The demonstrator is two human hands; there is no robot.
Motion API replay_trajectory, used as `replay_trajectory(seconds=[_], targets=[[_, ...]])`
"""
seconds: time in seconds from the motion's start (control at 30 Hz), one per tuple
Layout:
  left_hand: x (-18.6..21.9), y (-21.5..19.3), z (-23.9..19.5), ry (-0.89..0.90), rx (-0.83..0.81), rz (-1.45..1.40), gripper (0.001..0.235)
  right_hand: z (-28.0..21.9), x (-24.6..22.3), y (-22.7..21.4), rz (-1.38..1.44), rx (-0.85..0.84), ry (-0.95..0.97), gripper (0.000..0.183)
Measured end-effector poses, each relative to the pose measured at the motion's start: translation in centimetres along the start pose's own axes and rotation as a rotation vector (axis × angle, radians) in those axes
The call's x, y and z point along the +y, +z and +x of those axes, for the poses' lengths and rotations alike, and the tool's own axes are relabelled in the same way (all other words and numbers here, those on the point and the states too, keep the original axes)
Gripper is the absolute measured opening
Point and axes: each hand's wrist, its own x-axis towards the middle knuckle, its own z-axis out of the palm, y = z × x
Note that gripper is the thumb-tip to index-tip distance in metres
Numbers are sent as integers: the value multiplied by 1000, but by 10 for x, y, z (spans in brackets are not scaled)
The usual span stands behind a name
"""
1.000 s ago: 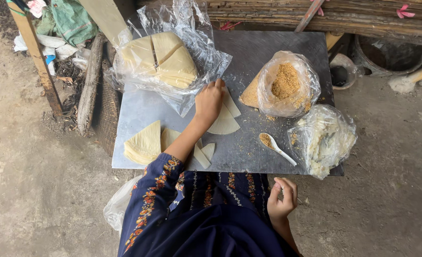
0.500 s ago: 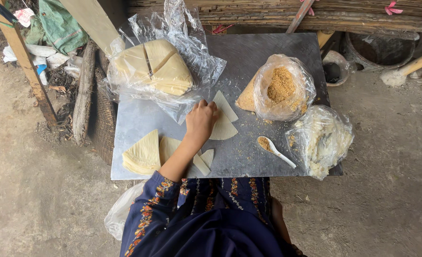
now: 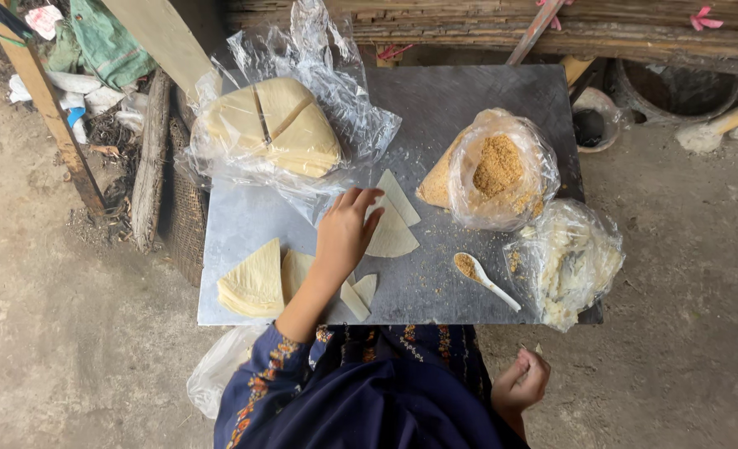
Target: The person scoops a grainy filling onto triangular pastry sheets, folds them into samosa shapes, and places the finished units into a plastic bag. The person repeats this process with multiple pastry sheets and filling.
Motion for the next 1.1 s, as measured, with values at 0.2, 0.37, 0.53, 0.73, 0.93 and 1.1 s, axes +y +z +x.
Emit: replay_trajectory(seconds=[0.2, 0.37, 0.53, 0.73, 0.93, 1.1], targets=[[9, -52, -70, 26, -275, -53, 29, 62, -70, 45, 586, -124, -326, 13], [1, -56, -100, 27, -332, -34, 42, 116, -178, 77, 426, -803, -411, 23], [-17, -53, -111, -208, -355, -238, 20, 115, -222, 100, 366, -873, -453, 38], [-27, -56, -106, -278, -283, -441, 11, 115, -209, 101, 403, -1029, -272, 20], [-18, -55, -94, -233, -170, -608, 13, 128, -196, 98, 637, -954, -153, 39], [-12, -41, -87, -251, -234, -682, 15, 126, -169, 100, 769, -985, 22, 14]])
